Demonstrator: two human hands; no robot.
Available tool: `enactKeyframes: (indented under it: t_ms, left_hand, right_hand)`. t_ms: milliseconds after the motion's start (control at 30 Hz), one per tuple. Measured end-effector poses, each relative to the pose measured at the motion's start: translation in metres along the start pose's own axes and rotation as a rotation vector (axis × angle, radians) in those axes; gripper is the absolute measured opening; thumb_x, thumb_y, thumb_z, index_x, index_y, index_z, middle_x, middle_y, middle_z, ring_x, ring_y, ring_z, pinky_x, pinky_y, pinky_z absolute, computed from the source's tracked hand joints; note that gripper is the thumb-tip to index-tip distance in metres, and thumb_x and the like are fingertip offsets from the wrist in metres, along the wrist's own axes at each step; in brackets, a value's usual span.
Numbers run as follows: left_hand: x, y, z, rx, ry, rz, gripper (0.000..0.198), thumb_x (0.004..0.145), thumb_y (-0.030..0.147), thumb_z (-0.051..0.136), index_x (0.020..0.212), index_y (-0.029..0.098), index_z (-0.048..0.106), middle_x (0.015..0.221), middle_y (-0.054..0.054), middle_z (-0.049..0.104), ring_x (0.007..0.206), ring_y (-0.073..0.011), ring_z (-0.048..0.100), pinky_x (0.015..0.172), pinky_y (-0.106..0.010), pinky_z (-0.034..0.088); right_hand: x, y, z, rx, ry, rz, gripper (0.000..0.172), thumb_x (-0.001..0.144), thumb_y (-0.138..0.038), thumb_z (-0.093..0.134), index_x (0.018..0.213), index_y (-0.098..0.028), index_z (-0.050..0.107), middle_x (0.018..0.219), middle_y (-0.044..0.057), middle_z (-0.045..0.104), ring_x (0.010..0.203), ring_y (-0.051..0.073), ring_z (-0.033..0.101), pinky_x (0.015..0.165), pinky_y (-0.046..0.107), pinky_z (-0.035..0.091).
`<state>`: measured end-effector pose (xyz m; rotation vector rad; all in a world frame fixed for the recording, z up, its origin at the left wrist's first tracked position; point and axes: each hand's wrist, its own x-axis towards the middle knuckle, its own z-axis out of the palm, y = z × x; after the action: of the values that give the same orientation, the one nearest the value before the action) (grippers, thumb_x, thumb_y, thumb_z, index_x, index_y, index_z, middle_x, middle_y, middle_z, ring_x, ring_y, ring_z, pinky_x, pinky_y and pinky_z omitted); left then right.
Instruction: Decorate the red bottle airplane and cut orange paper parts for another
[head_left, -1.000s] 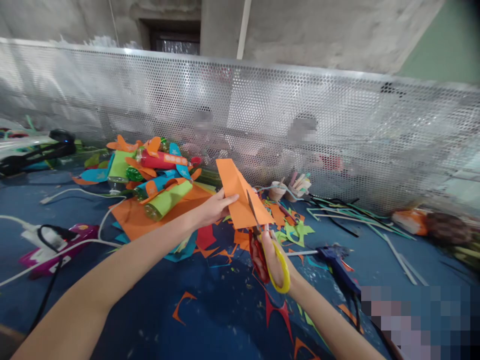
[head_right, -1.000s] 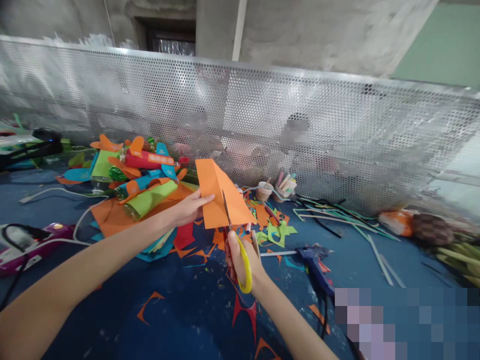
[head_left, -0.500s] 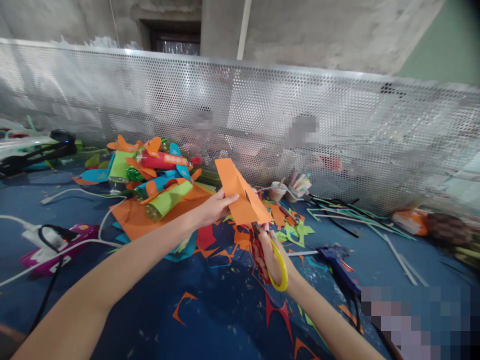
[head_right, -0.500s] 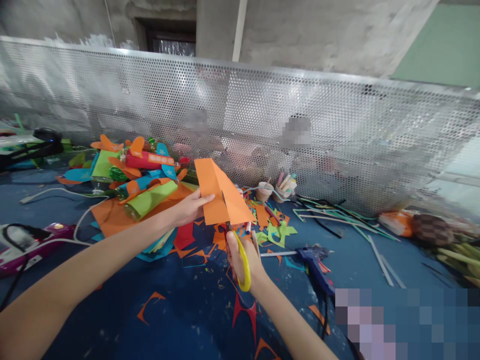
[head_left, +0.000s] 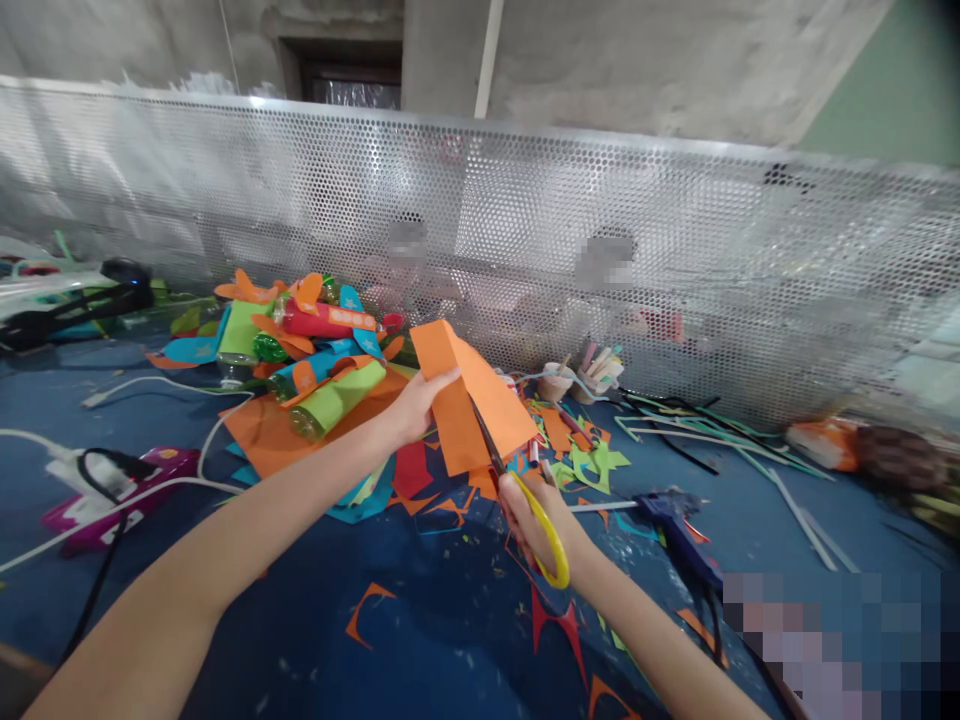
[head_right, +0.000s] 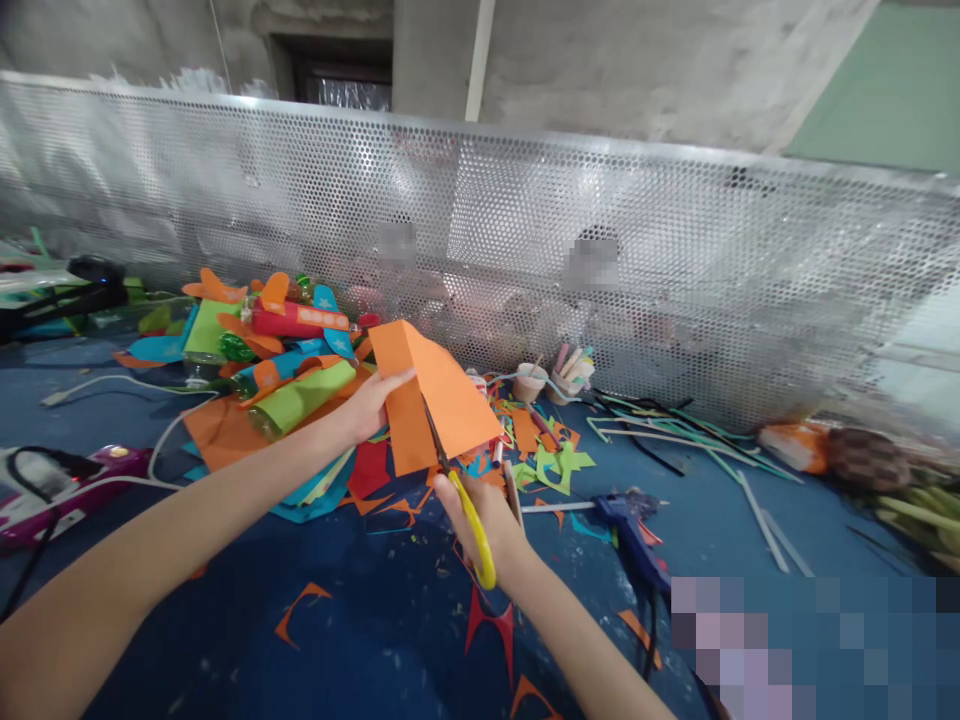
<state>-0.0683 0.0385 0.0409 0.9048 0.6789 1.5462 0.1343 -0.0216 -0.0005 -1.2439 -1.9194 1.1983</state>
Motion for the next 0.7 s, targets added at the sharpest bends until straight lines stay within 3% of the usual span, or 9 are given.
enactKeyframes:
  t_ms: [200,467,700]
  left_hand:
    - [-0.002,-0.003,0.000,0.012,-0.036,0.058,0.037,0.074,0.021,0.072,0.110,0.016,0.063,0.113,-0.009,0.068,0.101,-0.0250,0.064,0.094,-0.040,0.047]
    - [-0.004,-0.002,0.001,0.062,-0.038,-0.036,0.029,0.078,0.021,0.068,0.106,0.014,0.064,0.108,-0.011,0.069,0.097,-0.0243,0.066,0.088,-0.038,0.050]
    - [-0.012,0.003,0.011,0.078,-0.088,-0.122,0.023,0.078,0.019,0.068,0.100,0.012,0.066,0.098,-0.011,0.072,0.089,-0.0246,0.068,0.089,-0.041,0.049]
  right_hand:
    - [0.002,0.008,0.005,0.085,-0.121,0.007,0.053,0.085,-0.069,0.032,0.065,-0.022,0.044,0.050,0.000,0.057,0.046,0.017,0.063,0.045,0.024,0.049]
    - [0.000,0.008,0.003,0.054,-0.098,-0.084,0.053,0.088,-0.065,0.028,0.066,-0.022,0.051,0.063,0.005,0.064,0.061,0.019,0.065,0.061,0.028,0.052]
    - [0.000,0.006,0.003,0.037,-0.050,-0.062,0.054,0.088,-0.065,0.028,0.064,-0.022,0.051,0.059,0.005,0.064,0.059,0.019,0.064,0.061,0.028,0.050]
